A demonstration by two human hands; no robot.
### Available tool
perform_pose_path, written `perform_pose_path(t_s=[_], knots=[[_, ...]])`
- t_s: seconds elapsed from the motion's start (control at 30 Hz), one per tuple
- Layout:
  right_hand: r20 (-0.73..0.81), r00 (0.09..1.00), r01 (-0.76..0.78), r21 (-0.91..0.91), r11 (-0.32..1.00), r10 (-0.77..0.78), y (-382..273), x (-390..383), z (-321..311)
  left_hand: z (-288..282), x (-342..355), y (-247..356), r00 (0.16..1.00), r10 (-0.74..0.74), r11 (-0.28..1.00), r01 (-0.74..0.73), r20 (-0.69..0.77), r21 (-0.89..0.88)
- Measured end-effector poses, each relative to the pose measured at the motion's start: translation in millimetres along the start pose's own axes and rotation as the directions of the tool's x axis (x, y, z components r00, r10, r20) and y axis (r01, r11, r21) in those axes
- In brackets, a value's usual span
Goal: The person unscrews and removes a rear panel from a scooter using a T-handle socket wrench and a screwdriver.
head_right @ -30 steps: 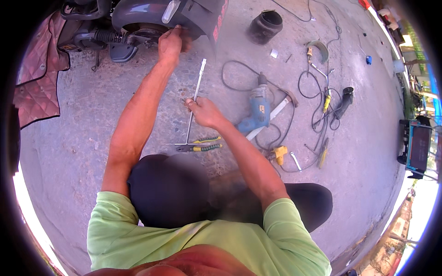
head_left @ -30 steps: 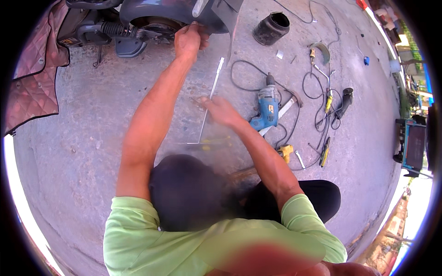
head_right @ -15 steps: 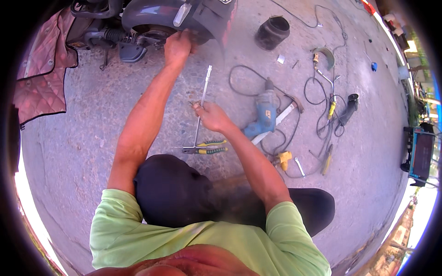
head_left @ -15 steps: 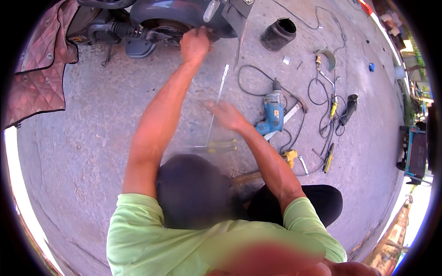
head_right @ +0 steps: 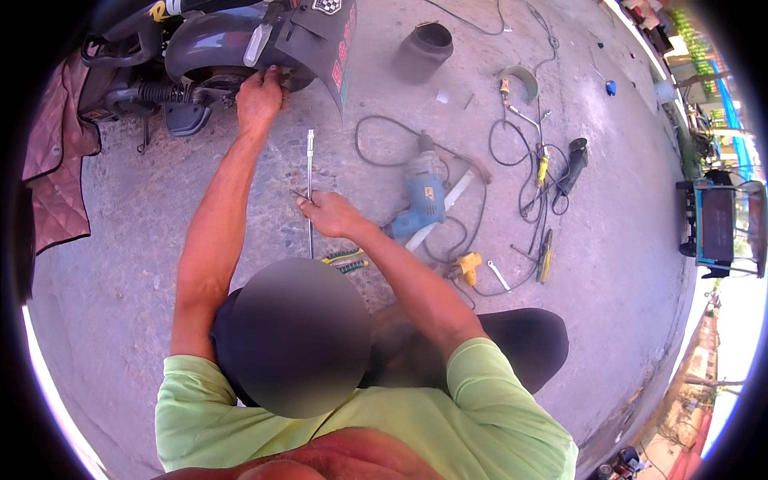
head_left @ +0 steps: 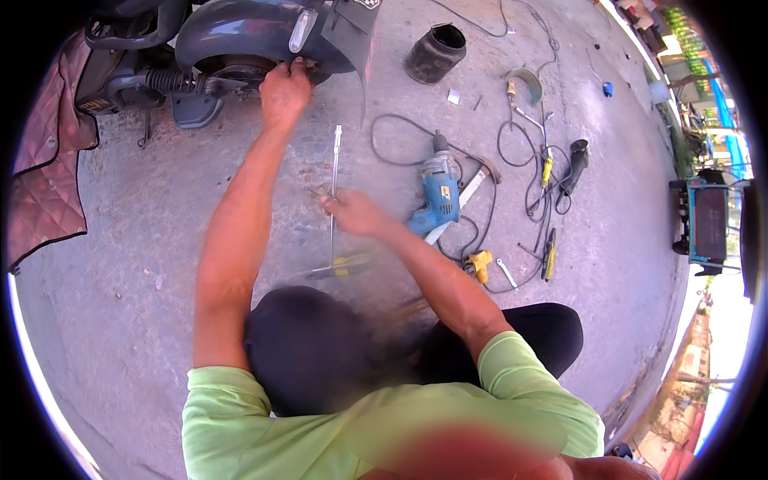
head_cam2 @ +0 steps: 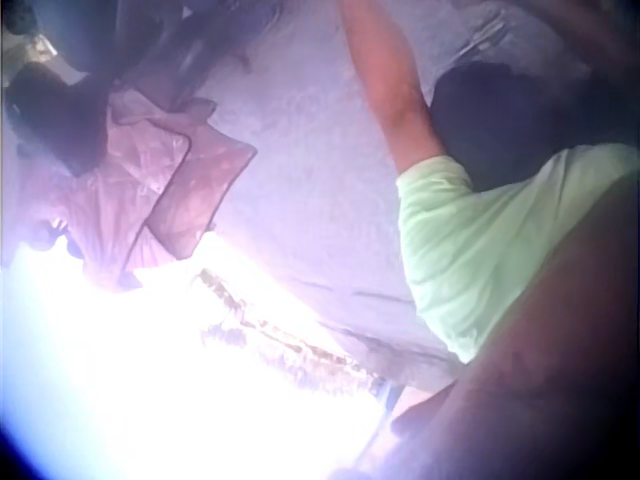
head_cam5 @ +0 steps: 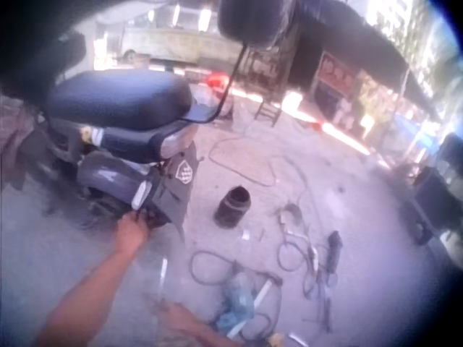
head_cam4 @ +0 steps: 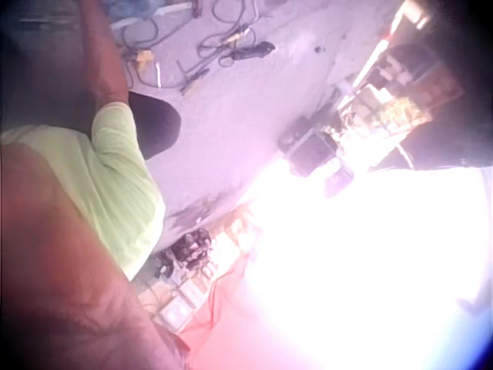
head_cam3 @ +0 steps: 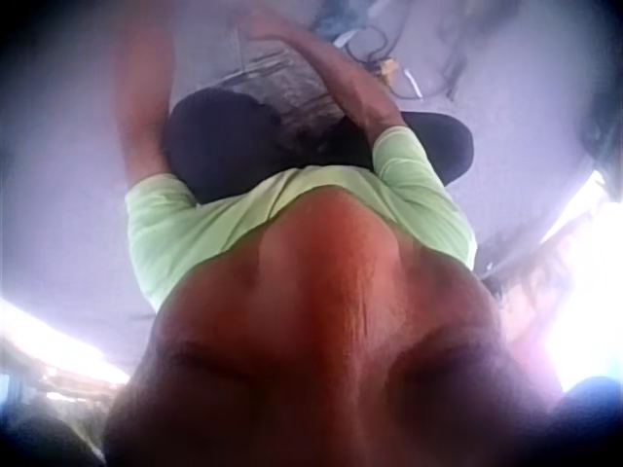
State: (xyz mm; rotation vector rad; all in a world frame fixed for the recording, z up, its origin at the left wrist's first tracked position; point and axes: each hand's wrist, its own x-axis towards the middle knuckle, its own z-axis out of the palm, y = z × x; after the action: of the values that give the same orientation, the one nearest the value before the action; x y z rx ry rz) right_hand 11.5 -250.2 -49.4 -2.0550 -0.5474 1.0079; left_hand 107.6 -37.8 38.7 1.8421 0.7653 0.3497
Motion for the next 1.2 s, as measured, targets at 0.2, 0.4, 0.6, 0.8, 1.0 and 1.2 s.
perform_pose_path(t_s=[0.2, 0.4, 0.6, 0.8, 1.0, 1.2], knots=[[0.027, 0.999, 0.041, -0.090, 0.995, -0.038, -1, 0, 2, -3, 9, -14, 0.977, 0.202, 0.916, -0.164, -0.067, 0.366], [0.074, 0.997, 0.034, -0.154, 0.987, -0.022, 1, -2, -3, -10, 6, 0, 0.990, -0.091, 0.995, 0.096, 0.108, -0.035], [0.061, 0.998, 0.029, -0.143, 0.989, -0.021, 20, 7, 8, -16, -8, 3, 0.961, 0.257, 0.877, -0.189, -0.101, 0.441], [0.046, 0.999, -0.009, -0.144, 0.989, 0.016, 20, 5, 10, -8, -5, 4, 0.956, 0.273, 0.863, -0.193, -0.109, 0.468], [0.067, 0.997, -0.030, -0.114, 0.993, 0.038, 22, 8, 12, -7, -1, -13, 0.984, 0.160, 0.978, -0.148, -0.077, 0.146], [0.080, 0.996, -0.026, -0.124, 0.992, 0.036, 30, 9, 10, -4, -12, -3, 0.937, 0.280, 0.923, -0.204, -0.207, 0.326]])
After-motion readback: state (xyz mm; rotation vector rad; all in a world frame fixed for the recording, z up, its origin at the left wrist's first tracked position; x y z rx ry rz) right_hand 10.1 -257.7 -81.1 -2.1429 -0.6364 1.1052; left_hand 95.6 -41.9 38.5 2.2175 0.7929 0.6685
